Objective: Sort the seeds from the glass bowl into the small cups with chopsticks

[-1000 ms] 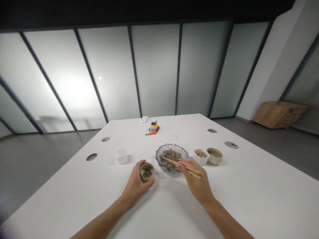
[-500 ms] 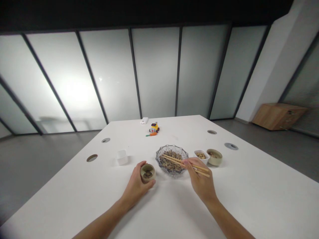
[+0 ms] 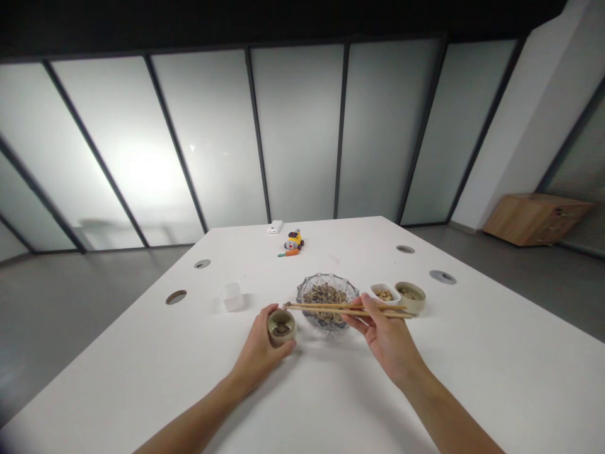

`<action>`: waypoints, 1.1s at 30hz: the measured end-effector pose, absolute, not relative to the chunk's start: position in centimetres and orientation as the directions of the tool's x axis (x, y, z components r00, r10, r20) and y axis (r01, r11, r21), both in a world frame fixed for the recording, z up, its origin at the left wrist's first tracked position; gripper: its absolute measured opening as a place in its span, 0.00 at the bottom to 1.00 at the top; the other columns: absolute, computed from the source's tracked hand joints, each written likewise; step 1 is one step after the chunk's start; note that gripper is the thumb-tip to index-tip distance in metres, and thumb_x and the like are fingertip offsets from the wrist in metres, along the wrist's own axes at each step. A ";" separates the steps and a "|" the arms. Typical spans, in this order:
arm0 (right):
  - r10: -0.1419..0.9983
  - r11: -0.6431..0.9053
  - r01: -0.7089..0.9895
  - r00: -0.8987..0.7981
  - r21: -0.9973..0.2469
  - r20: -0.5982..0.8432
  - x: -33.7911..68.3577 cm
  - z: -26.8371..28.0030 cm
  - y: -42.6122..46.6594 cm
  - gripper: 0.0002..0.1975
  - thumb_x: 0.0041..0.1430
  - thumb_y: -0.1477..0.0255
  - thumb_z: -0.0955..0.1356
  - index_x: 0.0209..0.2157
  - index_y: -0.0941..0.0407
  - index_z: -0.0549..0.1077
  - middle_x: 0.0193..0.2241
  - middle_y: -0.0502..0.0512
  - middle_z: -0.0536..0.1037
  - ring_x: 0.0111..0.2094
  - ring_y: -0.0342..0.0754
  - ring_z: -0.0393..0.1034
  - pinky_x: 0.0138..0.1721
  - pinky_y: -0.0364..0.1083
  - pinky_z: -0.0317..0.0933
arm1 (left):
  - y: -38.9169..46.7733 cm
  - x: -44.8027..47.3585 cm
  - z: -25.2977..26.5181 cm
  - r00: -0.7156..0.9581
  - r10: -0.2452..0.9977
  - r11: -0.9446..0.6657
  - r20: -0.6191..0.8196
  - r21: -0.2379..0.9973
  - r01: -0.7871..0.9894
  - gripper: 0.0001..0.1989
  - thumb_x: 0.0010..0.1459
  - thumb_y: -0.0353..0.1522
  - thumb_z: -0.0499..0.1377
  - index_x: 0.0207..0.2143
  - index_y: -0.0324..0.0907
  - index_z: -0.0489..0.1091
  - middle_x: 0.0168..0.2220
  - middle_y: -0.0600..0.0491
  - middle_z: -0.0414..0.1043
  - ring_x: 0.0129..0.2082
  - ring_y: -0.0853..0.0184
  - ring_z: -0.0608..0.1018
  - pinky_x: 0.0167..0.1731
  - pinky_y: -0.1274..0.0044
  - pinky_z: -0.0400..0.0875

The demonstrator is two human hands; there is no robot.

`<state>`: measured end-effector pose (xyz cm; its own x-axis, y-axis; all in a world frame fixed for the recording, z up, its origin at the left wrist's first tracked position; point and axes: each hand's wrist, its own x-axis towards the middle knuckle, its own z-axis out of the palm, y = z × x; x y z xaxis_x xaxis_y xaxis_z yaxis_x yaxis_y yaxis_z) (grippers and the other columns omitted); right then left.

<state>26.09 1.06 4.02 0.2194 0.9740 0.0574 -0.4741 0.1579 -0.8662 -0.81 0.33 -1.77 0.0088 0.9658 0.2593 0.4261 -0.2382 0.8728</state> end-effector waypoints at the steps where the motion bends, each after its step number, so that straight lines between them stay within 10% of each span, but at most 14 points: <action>1: 0.977 0.147 -0.461 0.205 -0.875 0.056 25.9 3.9 1.0 0.19 0.45 0.56 0.85 0.30 0.51 0.82 0.31 0.49 0.85 0.33 0.49 0.83 0.37 0.50 0.84 | 0.3 -0.8 -1.8 0.004 0.966 -0.236 0.259 0.875 0.423 0.39 0.47 0.30 0.71 0.63 0.43 0.65 0.60 0.42 0.73 0.62 0.50 0.74 0.67 0.57 0.65; 7: 0.923 0.306 -0.307 0.329 -0.901 0.201 26.0 3.3 1.1 0.20 0.50 0.49 0.81 0.31 0.50 0.83 0.35 0.51 0.86 0.38 0.51 0.83 0.45 0.56 0.82 | 0.1 -0.9 -1.6 0.018 0.965 -0.243 0.260 0.875 0.420 0.39 0.49 0.31 0.71 0.63 0.42 0.64 0.61 0.41 0.72 0.64 0.50 0.73 0.68 0.57 0.64; 14: 0.792 0.501 0.355 0.179 -0.789 0.583 26.9 2.4 1.0 0.17 0.60 0.49 0.75 0.34 0.48 0.87 0.37 0.57 0.87 0.42 0.58 0.81 0.50 0.58 0.76 | 0.1 -1.0 -1.8 0.008 0.960 -0.259 0.280 0.876 0.407 0.39 0.49 0.31 0.71 0.63 0.43 0.65 0.60 0.41 0.73 0.63 0.50 0.74 0.67 0.56 0.65; 33: 0.799 0.511 0.403 0.104 -0.759 0.593 26.4 2.0 0.9 0.18 0.64 0.50 0.73 0.32 0.49 0.86 0.36 0.58 0.86 0.40 0.57 0.81 0.45 0.54 0.76 | 0.2 -0.9 -1.7 0.023 0.961 -0.259 0.276 0.866 0.428 0.38 0.49 0.32 0.70 0.63 0.42 0.65 0.61 0.41 0.73 0.63 0.50 0.73 0.67 0.57 0.64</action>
